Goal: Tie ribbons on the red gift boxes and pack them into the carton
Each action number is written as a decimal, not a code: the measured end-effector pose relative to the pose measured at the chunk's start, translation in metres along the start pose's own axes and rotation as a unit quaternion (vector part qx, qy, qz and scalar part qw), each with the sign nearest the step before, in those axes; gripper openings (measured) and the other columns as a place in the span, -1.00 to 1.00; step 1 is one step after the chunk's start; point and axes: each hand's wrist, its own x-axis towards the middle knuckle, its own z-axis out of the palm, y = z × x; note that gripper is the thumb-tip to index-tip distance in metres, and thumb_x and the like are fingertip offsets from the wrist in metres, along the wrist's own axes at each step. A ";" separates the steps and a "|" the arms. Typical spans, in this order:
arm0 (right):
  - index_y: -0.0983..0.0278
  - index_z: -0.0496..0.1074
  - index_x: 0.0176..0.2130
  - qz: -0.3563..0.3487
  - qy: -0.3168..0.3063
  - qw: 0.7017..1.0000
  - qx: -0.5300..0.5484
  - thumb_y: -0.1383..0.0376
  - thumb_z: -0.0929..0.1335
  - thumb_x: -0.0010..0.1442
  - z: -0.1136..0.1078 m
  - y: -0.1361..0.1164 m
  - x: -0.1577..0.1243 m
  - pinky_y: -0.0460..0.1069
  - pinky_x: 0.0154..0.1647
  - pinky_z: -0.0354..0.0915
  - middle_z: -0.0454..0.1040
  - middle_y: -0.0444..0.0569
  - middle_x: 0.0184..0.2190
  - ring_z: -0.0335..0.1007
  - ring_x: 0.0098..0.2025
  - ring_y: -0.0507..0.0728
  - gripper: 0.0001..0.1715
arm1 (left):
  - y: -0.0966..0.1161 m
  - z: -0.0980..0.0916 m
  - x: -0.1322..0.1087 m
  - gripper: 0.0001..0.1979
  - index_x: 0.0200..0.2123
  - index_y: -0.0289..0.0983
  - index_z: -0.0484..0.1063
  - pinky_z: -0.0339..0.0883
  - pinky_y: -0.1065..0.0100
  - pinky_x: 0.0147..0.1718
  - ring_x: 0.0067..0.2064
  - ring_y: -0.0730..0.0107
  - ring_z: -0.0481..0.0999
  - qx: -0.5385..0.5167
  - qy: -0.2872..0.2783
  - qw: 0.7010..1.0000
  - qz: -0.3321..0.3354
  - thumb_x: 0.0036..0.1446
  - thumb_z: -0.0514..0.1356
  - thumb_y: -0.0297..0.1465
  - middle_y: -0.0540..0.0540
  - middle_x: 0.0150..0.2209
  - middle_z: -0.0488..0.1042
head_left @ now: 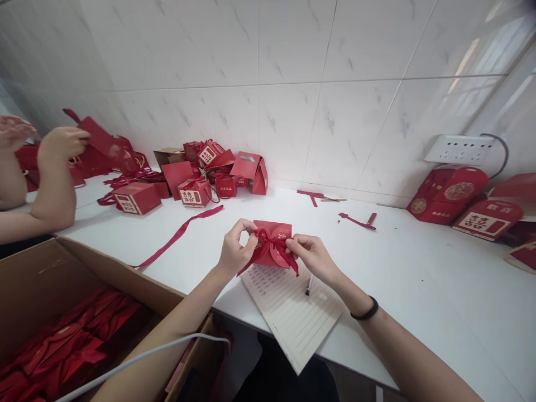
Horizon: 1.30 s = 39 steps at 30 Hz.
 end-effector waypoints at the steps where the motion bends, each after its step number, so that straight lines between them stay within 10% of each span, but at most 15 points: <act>1: 0.30 0.30 -0.60 0.001 0.003 1.000 0.001 -0.10 0.33 0.04 0.000 0.000 0.000 -0.07 -0.50 0.08 0.23 -0.15 -0.63 0.10 -0.54 0.00 -0.46 | 0.000 -0.001 0.000 -0.88 -0.40 -0.25 0.28 0.29 0.40 -0.37 -0.39 0.46 0.36 -0.005 -0.008 1.000 0.012 0.03 0.04 -0.57 0.01 -0.45 0.33; 10: 0.30 0.30 -0.61 0.005 0.020 1.000 0.000 -0.12 0.33 0.02 -0.002 0.002 0.001 -0.07 -0.50 0.09 0.24 -0.14 -0.63 0.11 -0.54 0.00 -0.44 | 0.003 -0.008 0.002 -0.93 -0.45 -0.26 0.27 0.31 0.19 -0.21 -0.22 0.30 0.38 -0.019 -0.079 0.994 0.070 -0.01 0.10 -0.54 -0.12 -0.29 0.33; 39: 0.29 0.30 -0.59 0.002 -0.003 1.000 -0.004 -0.12 0.32 0.05 0.000 0.000 -0.001 -0.07 -0.50 0.08 0.24 -0.15 -0.63 0.10 -0.55 0.00 -0.45 | 0.004 -0.003 -0.001 -0.85 -0.37 -0.24 0.26 0.26 0.44 -0.48 -0.50 0.50 0.37 -0.002 0.024 1.000 0.011 -0.05 0.08 -0.57 0.07 -0.53 0.31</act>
